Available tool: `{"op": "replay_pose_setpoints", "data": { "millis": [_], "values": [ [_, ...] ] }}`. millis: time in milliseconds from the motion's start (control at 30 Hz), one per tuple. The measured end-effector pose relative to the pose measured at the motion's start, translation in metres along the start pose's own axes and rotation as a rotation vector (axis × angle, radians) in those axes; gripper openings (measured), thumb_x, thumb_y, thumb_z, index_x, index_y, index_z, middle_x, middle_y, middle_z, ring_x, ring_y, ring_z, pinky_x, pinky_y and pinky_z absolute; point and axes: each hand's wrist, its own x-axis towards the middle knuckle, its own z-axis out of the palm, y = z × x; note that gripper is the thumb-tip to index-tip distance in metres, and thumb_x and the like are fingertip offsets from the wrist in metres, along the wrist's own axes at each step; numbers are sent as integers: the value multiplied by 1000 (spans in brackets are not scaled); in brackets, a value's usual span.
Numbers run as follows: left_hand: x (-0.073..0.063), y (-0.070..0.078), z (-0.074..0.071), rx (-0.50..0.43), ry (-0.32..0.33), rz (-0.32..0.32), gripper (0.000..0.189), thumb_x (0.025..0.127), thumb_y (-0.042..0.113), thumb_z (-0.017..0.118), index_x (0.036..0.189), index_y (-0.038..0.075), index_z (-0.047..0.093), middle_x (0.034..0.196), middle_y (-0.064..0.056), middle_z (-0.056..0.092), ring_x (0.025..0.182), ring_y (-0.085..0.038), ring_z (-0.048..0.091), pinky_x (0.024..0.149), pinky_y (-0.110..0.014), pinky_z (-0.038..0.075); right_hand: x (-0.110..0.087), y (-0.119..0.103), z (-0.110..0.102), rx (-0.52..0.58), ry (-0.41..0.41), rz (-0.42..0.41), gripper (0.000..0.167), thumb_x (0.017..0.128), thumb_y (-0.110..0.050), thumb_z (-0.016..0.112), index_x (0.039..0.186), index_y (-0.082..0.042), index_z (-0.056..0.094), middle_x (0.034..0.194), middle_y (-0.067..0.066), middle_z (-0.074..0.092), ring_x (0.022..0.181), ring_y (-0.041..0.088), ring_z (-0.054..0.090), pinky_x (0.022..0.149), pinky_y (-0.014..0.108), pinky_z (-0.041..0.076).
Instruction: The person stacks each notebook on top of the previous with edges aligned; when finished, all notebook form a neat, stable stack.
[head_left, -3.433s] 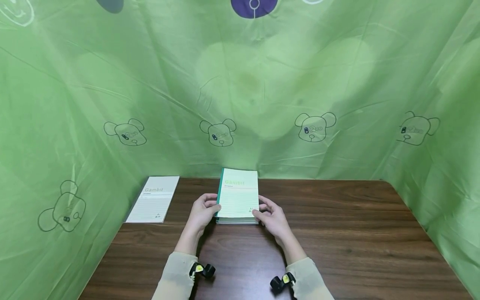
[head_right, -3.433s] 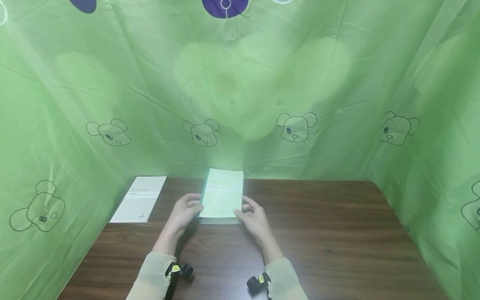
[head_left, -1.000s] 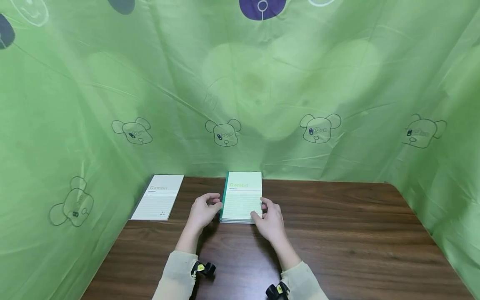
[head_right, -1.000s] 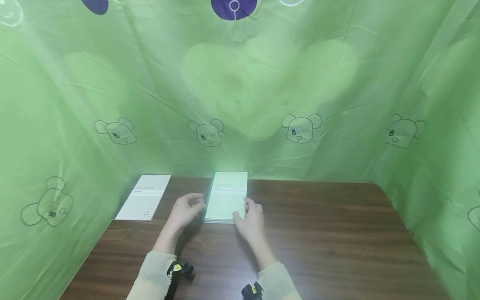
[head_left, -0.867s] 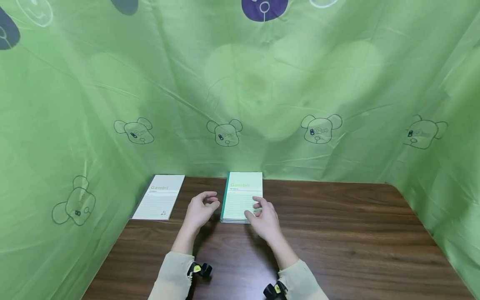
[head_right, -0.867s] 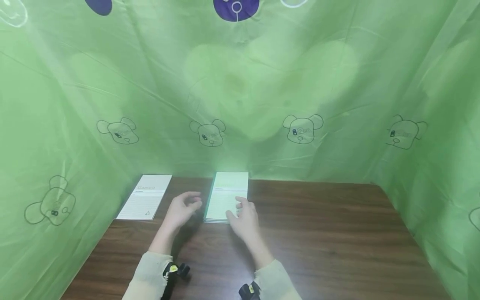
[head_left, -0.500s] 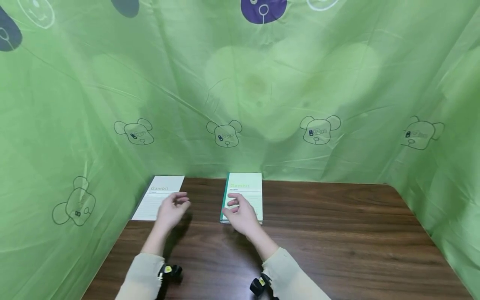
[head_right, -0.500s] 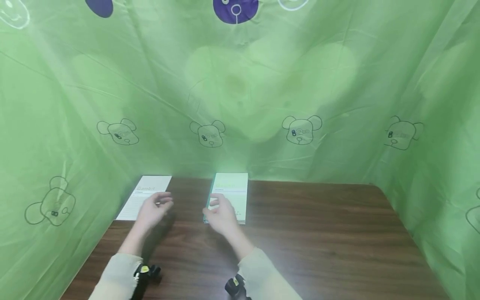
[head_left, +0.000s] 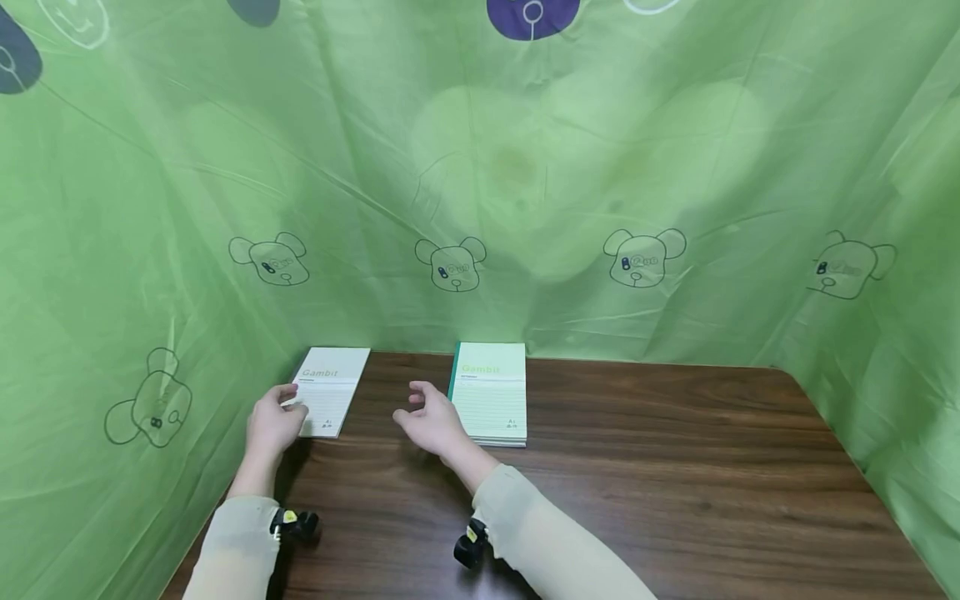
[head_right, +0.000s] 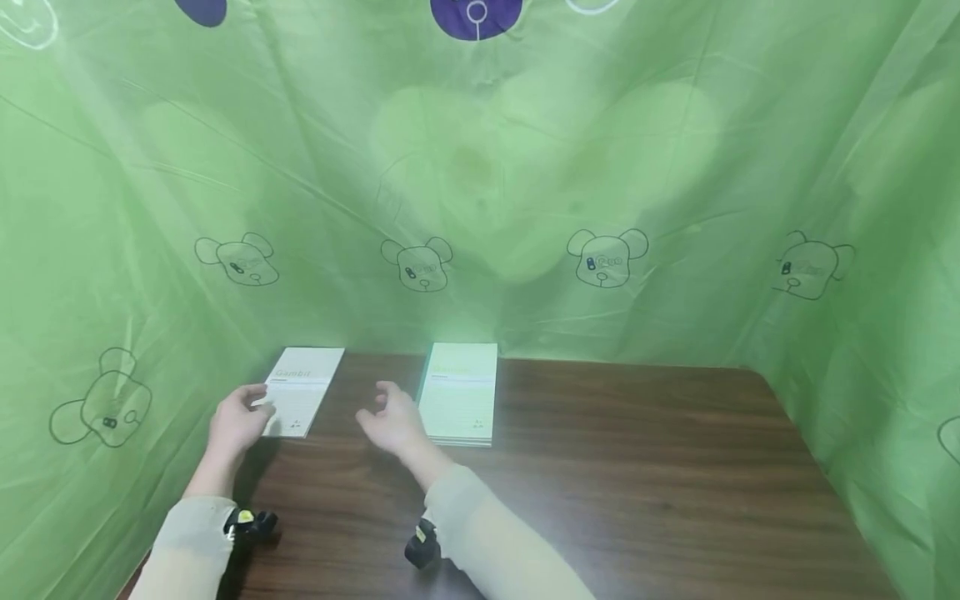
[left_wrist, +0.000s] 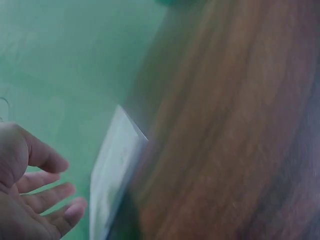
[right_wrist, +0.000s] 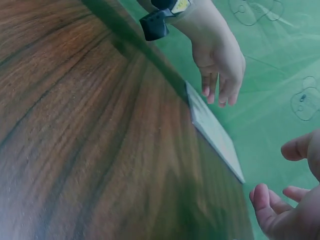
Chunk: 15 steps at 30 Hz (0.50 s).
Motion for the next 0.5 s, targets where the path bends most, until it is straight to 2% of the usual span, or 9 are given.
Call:
{"op": "replay_pose_setpoints", "data": {
  "millis": [167,367,500],
  "values": [
    [7,-16,8,114,-3,-2,69,87,23,65,147,-7,56,146,-39,58,125,-64,55,99,-70,44,1,1,11,-19,-10,16,62,99,-23,75,156,-8,56,141,12,67,116,24,70,98,43,59],
    [7,-18,13,230,-65,-9,86,91,27,73,155,-18,37,147,-46,49,134,-65,46,112,-70,31,0,2,23,-97,-47,11,63,100,-22,74,157,-3,54,141,14,67,118,28,70,99,43,59],
    [5,-14,14,284,-97,-7,96,91,31,81,154,-23,33,144,-48,49,131,-65,48,112,-68,29,0,1,27,-137,-62,17,62,100,-24,74,156,-3,55,139,12,69,117,27,70,98,41,59]
  ]
}}
